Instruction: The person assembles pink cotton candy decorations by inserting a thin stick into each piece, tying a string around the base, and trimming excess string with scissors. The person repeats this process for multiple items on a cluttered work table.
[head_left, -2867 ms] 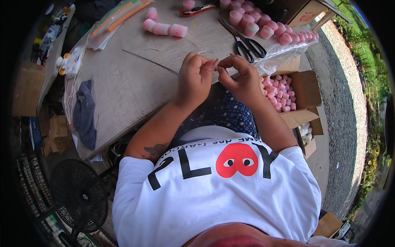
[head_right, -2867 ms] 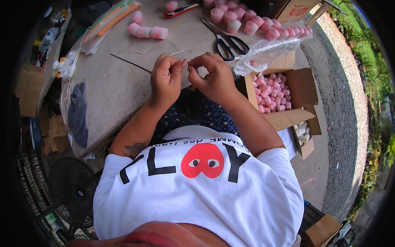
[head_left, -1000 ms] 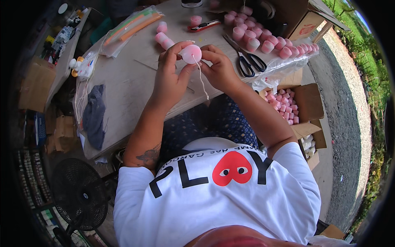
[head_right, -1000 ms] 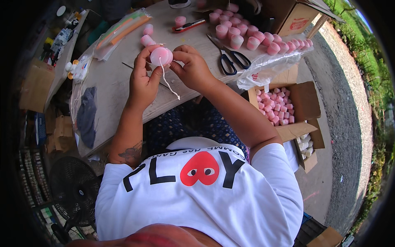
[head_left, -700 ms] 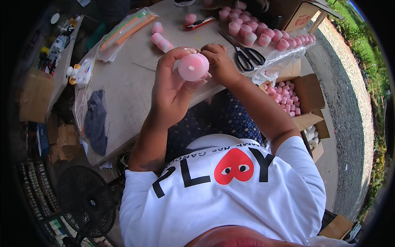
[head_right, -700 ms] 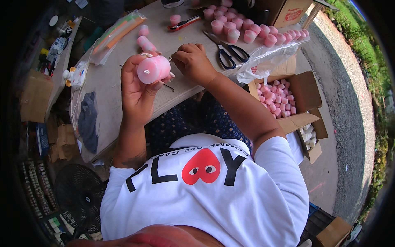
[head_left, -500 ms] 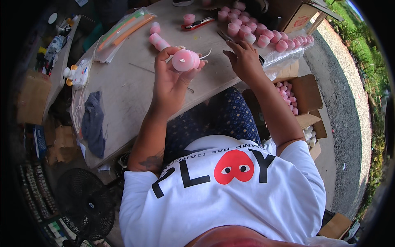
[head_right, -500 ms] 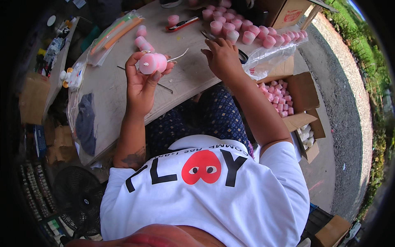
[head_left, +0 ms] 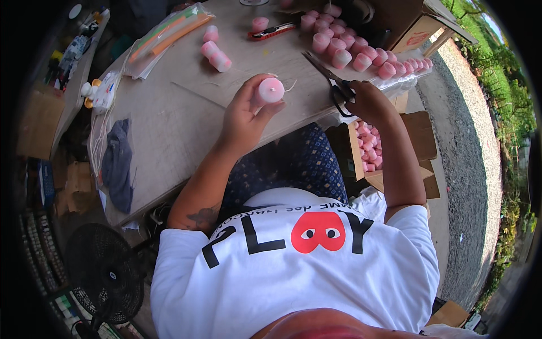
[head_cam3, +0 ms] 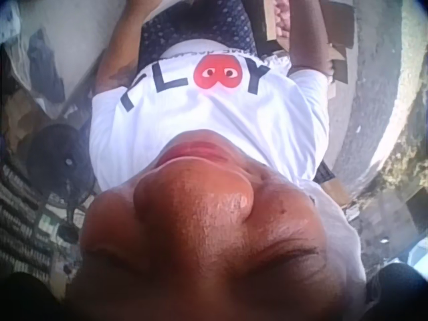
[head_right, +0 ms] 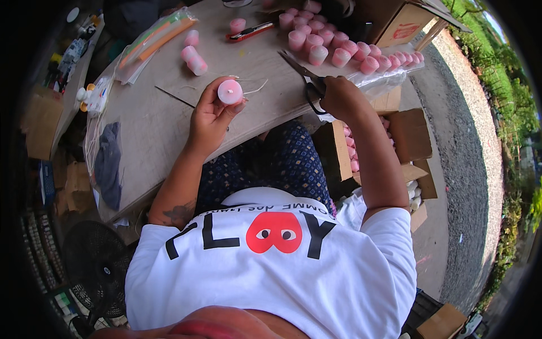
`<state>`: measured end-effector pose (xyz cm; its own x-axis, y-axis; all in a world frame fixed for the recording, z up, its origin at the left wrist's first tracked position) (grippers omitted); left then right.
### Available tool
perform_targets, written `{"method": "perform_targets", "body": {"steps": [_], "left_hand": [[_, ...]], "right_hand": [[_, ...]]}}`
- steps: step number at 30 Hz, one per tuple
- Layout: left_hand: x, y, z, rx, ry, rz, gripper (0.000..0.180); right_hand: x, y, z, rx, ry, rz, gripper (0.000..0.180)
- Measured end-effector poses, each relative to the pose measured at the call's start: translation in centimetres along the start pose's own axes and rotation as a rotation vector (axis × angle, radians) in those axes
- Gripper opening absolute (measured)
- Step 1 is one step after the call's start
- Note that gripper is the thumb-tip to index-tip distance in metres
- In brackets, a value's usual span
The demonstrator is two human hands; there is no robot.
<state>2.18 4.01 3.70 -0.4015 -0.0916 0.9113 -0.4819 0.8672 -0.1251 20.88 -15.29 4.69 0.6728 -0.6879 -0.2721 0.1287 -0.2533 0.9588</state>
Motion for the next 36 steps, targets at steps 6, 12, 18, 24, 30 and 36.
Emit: {"method": "perform_targets", "body": {"steps": [6,12,18,24,30,36], "left_hand": [[-0.1,0.0,0.0,-0.039,-0.162,-0.26,0.043],[0.4,-0.1,-0.2,-0.009,-0.3,-0.44,0.044],[1.6,-1.5,-0.2,-0.005,-0.321,-0.58,0.047],[2.3,-0.4,-0.1,0.042,-0.422,-0.595,0.045],[1.7,-0.3,-0.6,0.02,-0.353,-0.545,0.047],[1.3,-0.1,-0.5,0.054,-0.365,-0.6,0.048]], "right_hand": [[-1.5,0.6,0.7,-0.001,-0.069,0.109,0.043],[-2.6,4.4,4.3,0.438,0.033,-1.267,0.035],[-9.5,2.4,7.9,0.437,0.249,-1.562,0.033],[-10.6,7.4,9.7,0.599,0.471,-1.614,0.037],[-12.0,6.8,9.5,0.549,0.42,-1.531,0.036],[-12.6,4.3,8.6,0.301,0.402,-1.493,0.034]]}}
Point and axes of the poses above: each hand's wrist, its own z-axis away from the middle knuckle, its own y-axis out of the back of the hand, x = y × z, the point moved 4 cm from there along -z, towards the middle knuckle, and after that the axes turned 10 degrees about x, right-handed, at the moved point
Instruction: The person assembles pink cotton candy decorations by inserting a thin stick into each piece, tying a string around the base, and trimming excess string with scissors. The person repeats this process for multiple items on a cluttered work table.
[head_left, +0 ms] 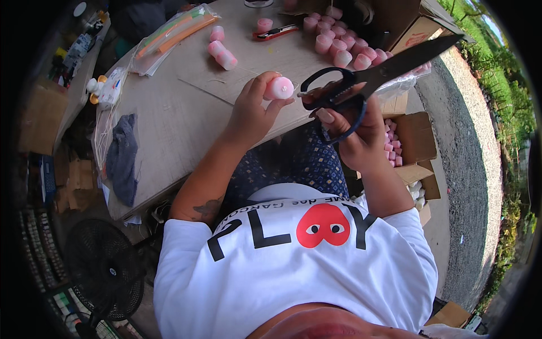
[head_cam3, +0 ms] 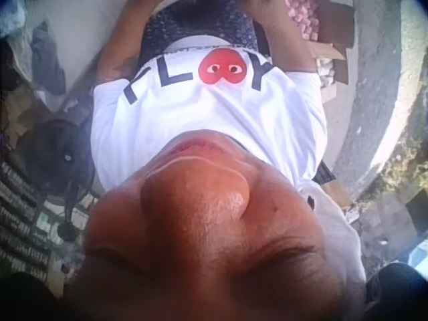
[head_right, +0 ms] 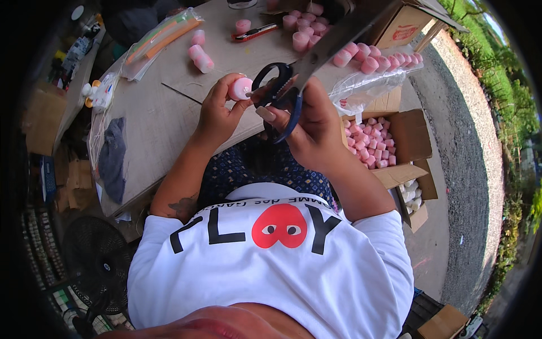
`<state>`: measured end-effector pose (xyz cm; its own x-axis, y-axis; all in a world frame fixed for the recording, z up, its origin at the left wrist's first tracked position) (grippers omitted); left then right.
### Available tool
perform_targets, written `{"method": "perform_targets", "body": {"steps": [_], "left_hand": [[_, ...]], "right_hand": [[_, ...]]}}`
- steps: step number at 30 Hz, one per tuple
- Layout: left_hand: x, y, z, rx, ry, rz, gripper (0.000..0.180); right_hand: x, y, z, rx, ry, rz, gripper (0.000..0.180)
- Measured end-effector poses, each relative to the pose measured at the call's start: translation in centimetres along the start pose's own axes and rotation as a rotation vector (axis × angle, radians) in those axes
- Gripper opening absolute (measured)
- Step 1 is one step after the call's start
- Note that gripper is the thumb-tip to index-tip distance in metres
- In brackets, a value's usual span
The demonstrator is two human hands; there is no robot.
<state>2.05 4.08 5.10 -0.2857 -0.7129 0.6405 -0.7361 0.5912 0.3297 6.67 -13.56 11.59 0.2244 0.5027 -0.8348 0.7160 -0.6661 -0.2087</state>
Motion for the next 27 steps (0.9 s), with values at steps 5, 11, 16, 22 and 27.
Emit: {"method": "perform_targets", "body": {"steps": [5,11,16,22,27], "left_hand": [[0.3,-0.5,-0.1,-0.027,0.037,0.036,0.047],[0.7,-0.2,-0.4,-0.01,0.062,0.036,0.047],[0.5,-0.3,0.0,-0.04,0.116,0.044,0.047],[0.1,-0.1,0.2,-0.014,0.231,0.135,0.044],[-2.0,1.4,-0.9,0.039,0.699,0.947,0.041]], "right_hand": [[5.3,1.0,0.1,-0.02,-0.018,0.287,0.036],[2.5,0.0,-0.4,-0.012,0.051,0.28,0.036],[-0.2,-0.5,-1.0,0.136,0.124,0.017,0.038],[0.8,0.5,-1.4,0.161,-0.083,-0.058,0.035],[2.8,2.2,1.4,-0.116,-0.462,-0.265,0.034]]}}
Point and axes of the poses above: each hand's wrist, its own z-axis away from the middle knuckle, its own y-axis out of the back of the hand, x = y × z, the point moved 4 cm from there along -z, towards the middle knuckle, and after that the axes turned 10 degrees about x, right-handed, at the moved point
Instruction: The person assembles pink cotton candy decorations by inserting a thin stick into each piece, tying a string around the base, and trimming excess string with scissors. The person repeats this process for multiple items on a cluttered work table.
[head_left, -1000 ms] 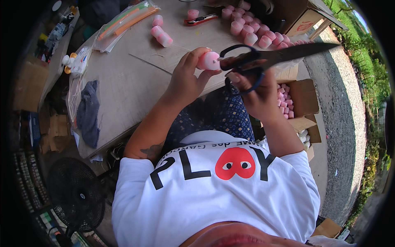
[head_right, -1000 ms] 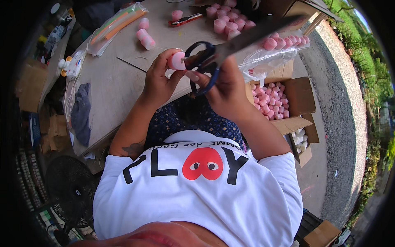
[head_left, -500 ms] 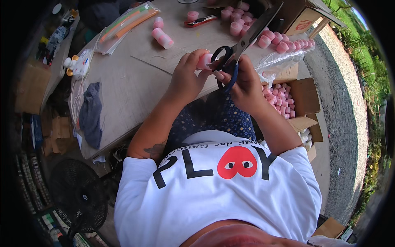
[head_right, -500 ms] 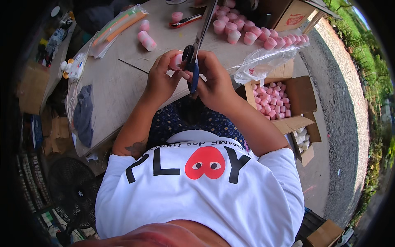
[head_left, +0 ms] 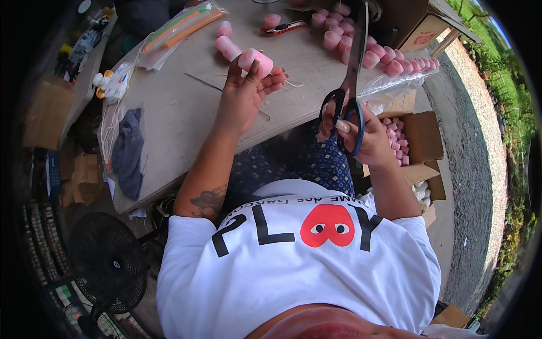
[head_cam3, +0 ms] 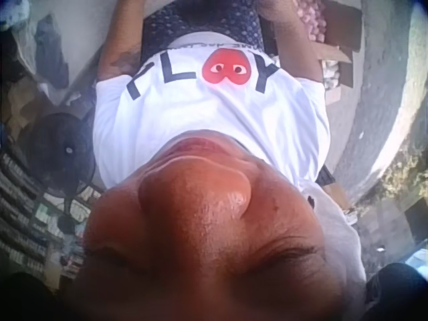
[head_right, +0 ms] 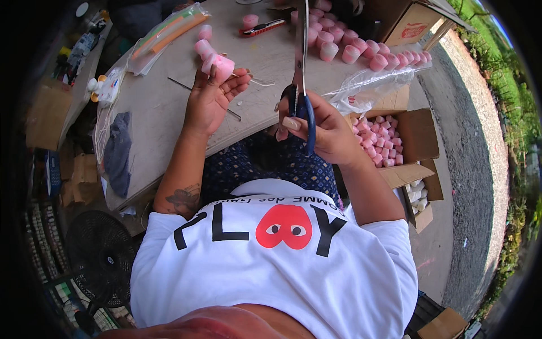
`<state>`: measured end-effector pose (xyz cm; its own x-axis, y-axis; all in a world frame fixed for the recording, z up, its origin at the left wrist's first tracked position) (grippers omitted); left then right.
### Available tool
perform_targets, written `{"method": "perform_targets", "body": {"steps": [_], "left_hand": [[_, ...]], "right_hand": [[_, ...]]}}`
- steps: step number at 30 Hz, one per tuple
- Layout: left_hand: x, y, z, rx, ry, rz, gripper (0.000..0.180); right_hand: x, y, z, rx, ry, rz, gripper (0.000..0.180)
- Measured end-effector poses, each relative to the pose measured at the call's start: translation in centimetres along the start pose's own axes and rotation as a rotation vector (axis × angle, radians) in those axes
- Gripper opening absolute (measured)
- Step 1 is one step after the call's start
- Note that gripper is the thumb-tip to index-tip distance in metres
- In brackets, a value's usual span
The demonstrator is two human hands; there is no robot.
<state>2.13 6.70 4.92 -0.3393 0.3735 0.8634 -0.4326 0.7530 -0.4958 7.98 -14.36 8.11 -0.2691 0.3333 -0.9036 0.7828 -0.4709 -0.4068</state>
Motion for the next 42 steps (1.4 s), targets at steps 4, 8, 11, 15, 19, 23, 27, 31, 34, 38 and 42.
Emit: {"method": "perform_targets", "body": {"steps": [4,8,11,15,19,23,27,31,34,38,42], "left_hand": [[-0.8,0.6,-0.5,-0.016,0.136,0.237,0.044],[-1.9,0.5,0.3,-0.022,0.21,0.314,0.045],[-2.1,0.1,0.6,-0.012,0.249,0.342,0.047],[-1.7,0.2,0.7,0.019,0.202,0.213,0.053],[-0.4,-0.9,0.9,0.086,-0.06,-0.748,0.051],[-1.3,-9.5,2.1,-0.682,-0.129,-1.433,0.056],[-6.6,-15.0,1.7,-0.509,-0.388,-1.071,0.061],[-5.8,-12.0,2.4,-0.36,-0.712,-1.392,0.065],[-5.5,-6.6,2.7,-0.387,-0.932,-1.645,0.059],[-7.6,-4.7,2.8,-0.469,-0.911,-1.544,0.046],[-7.5,-5.9,3.0,-0.396,-1.047,-1.44,0.025]], "right_hand": [[9.6,0.6,3.8,-0.146,-0.354,-0.139,0.061],[10.9,-0.9,3.1,-0.136,-0.387,-0.153,0.063],[10.4,-1.0,0.9,-0.067,-0.391,-0.055,0.073],[8.6,-0.6,0.5,0.051,-0.401,0.125,0.05],[3.1,1.6,2.0,0.187,0.049,0.144,0.036],[-3.4,3.6,4.3,0.339,0.17,0.261,0.039],[-5.6,3.3,5.0,0.409,0.247,0.371,0.037],[-3.9,9.7,5.6,0.635,0.145,0.94,0.033],[-2.8,10.8,4.2,0.66,0.117,1.537,0.036],[-0.2,10.8,-0.8,0.671,0.11,1.571,0.04],[1.6,10.9,-3.9,0.561,0.418,1.758,0.031]]}}
Point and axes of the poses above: each hand's wrist, its own z-axis away from the middle knuckle, its own y-axis out of the back of the hand, x = y × z, the point moved 4 cm from there along -z, towards the middle knuckle, and after that the axes turned 10 degrees about x, right-handed, at the moved point
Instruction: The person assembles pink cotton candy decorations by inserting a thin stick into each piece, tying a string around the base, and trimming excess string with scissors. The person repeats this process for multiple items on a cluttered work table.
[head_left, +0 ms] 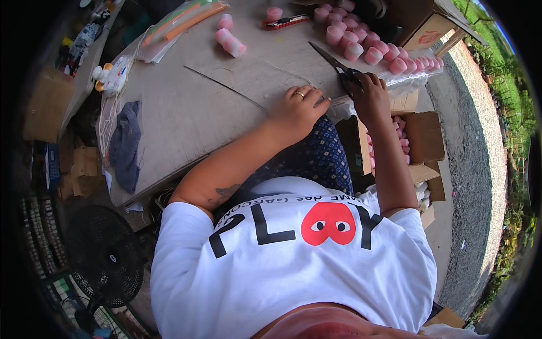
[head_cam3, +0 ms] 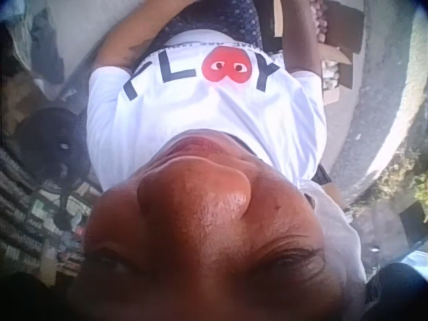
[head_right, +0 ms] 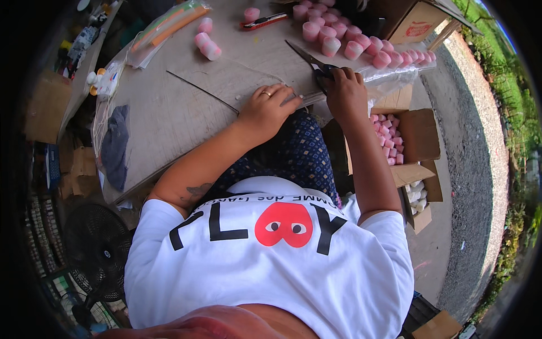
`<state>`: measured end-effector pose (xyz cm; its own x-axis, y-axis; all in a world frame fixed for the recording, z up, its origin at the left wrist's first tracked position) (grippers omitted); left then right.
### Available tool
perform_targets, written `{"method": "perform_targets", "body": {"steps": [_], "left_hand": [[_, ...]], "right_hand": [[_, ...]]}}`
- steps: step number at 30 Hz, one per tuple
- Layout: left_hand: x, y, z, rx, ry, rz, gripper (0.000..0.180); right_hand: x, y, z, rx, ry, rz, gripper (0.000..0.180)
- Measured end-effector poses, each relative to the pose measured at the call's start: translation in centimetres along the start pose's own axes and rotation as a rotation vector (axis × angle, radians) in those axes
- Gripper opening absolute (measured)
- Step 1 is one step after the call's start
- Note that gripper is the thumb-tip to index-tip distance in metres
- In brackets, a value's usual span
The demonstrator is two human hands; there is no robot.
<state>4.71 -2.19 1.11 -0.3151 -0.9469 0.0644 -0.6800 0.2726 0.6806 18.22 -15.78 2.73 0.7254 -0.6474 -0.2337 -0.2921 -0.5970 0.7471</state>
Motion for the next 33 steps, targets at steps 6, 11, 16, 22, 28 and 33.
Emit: {"method": "perform_targets", "body": {"steps": [6,11,16,22,28,33], "left_hand": [[0.1,0.4,-1.0,0.002,0.017,0.06,0.005],[0.9,4.8,-1.9,0.228,0.374,0.67,0.017],[1.1,7.0,-0.9,0.271,0.424,0.888,0.017],[0.4,7.0,0.5,0.318,0.685,1.383,0.013],[-0.1,5.6,1.0,0.298,0.877,1.606,0.011],[-0.9,6.1,0.4,0.355,0.723,1.286,0.012]], "right_hand": [[-1.7,2.2,1.7,0.055,0.042,-0.345,0.027],[-4.4,2.5,5.2,-0.346,-0.356,-1.394,0.032],[-10.1,4.1,4.4,-0.356,-0.228,-1.646,0.039],[-10.3,4.1,4.5,-0.358,-0.225,-1.526,0.023],[-10.3,4.2,4.0,-0.327,-0.475,-1.443,0.018],[-9.8,4.3,3.9,-0.335,-0.389,-1.085,0.014]]}}
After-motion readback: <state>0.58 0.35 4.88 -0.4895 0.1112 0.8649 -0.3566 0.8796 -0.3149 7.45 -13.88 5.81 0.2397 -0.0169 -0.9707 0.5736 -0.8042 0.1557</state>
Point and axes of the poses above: each hand's wrist, its own z-axis away from the middle knuckle, its own y-axis out of the back of the hand, x = y × z, the point moved 4 cm from there along -z, towards the middle knuckle, and after that the axes turned 10 degrees about x, right-handed, at the moved point
